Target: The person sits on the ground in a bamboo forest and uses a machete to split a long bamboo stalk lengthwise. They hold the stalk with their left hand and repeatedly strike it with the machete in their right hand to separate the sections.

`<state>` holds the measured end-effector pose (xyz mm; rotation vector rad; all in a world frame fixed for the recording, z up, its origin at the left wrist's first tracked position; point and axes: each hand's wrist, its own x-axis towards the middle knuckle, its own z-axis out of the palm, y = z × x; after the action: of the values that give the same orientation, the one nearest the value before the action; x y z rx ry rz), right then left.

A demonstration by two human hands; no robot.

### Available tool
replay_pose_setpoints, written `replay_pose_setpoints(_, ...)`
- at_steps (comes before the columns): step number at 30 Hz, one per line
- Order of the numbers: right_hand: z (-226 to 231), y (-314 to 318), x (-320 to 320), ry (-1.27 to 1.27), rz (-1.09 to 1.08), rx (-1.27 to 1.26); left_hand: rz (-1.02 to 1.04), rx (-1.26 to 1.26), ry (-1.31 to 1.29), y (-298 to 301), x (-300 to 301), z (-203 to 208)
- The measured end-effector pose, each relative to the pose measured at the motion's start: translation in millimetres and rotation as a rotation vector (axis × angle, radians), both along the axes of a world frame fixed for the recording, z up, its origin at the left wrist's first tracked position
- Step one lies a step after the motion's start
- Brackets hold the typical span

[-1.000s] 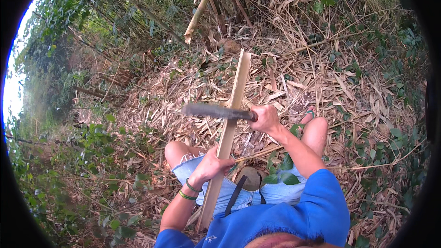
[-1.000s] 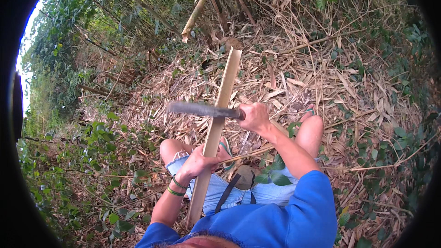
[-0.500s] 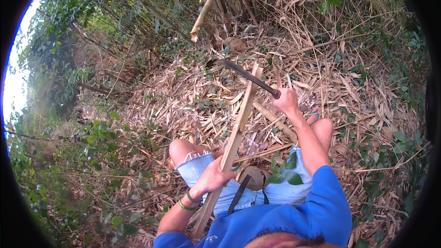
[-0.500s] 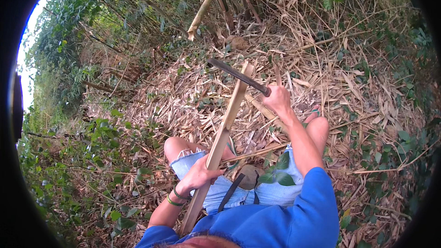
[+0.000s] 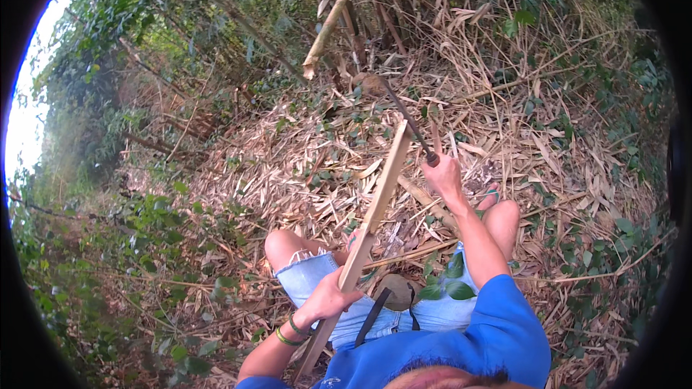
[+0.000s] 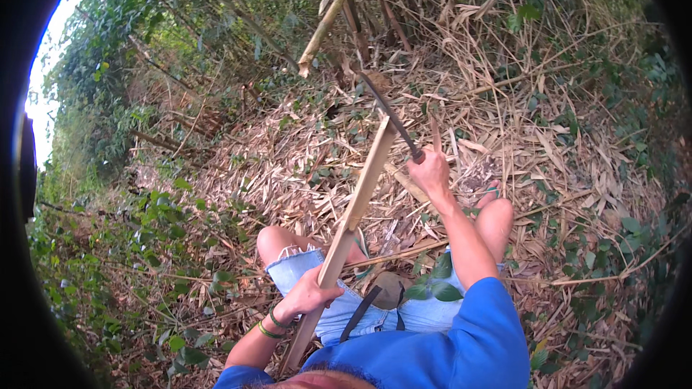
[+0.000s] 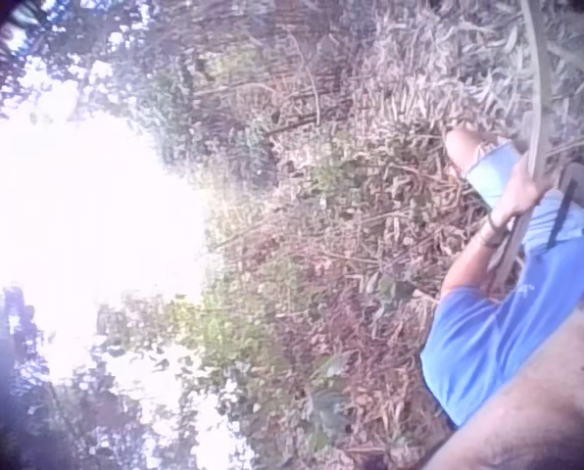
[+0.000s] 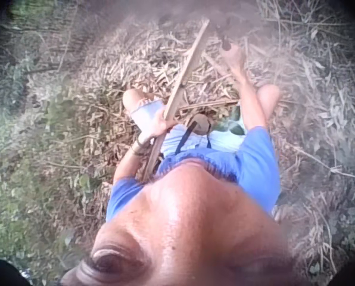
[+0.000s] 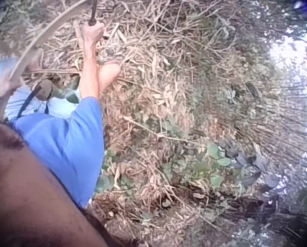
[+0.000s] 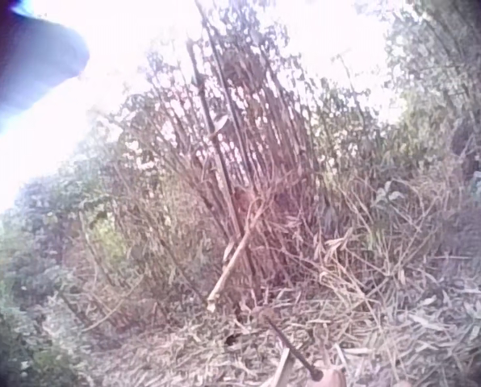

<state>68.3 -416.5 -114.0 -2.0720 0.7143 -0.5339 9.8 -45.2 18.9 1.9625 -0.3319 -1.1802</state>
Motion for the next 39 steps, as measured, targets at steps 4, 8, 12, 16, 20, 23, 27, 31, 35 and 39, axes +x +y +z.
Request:
replay_pose_setpoints(4, -8.6, -7.6, -3.7, 0.008, -0.054, 0.04, 0.017, -0.027, 0.016, 3.3, 3.8, 1.3)
replay_pose_setpoints(8, -17.6, -20.1, -6.9, -0.099, -0.087, 0.201, 0.093, -0.298, 0.226, -13.5, 7.4, 8.8)
replay_pose_setpoints(12, -13.1, -6.1, -7.4, -0.157, -0.028, 0.236, 0.15, -0.462, 0.346, -15.6, 21.3, -4.6)
replay_pose_setpoints(16, -6.3, 9.3, -7.4, -0.185, 0.068, 0.156, 0.263, -0.448, 0.436, -19.1, 40.6, -13.4)
replay_pose_setpoints(20, -2.7, 20.3, -6.4, -0.183, 0.133, 0.061, 0.228, -0.475, 0.459, -13.5, 59.4, -21.2)
replay_pose_setpoints(23, -4.5, 21.5, -5.5, -0.173, 0.162, 0.062, 0.249, -0.423, 0.305, -21.6, 54.9, -8.0)
replay_pose_setpoints(27, -5.5, 19.8, -4.5, -0.17, 0.159, 0.097, 0.253, -0.475, 0.305, -25.7, 54.0, -8.0)
replay_pose_setpoints(31, -6.0, 18.3, -3.6, -0.201, 0.14, 0.151, 0.307, -0.48, 0.375, -24.8, 58.5, -10.4)
replay_pose_setpoints(35, -5.2, 17.3, -4.5, -0.218, 0.149, 0.136, 0.328, -0.394, 0.195, -30.0, 59.3, -9.8)
replay_pose_setpoints(39, -6.2, 17.8, -7.1, -0.179, 0.186, 0.089, 0.282, -0.392, 0.062, -33.6, 57.0, -16.4)
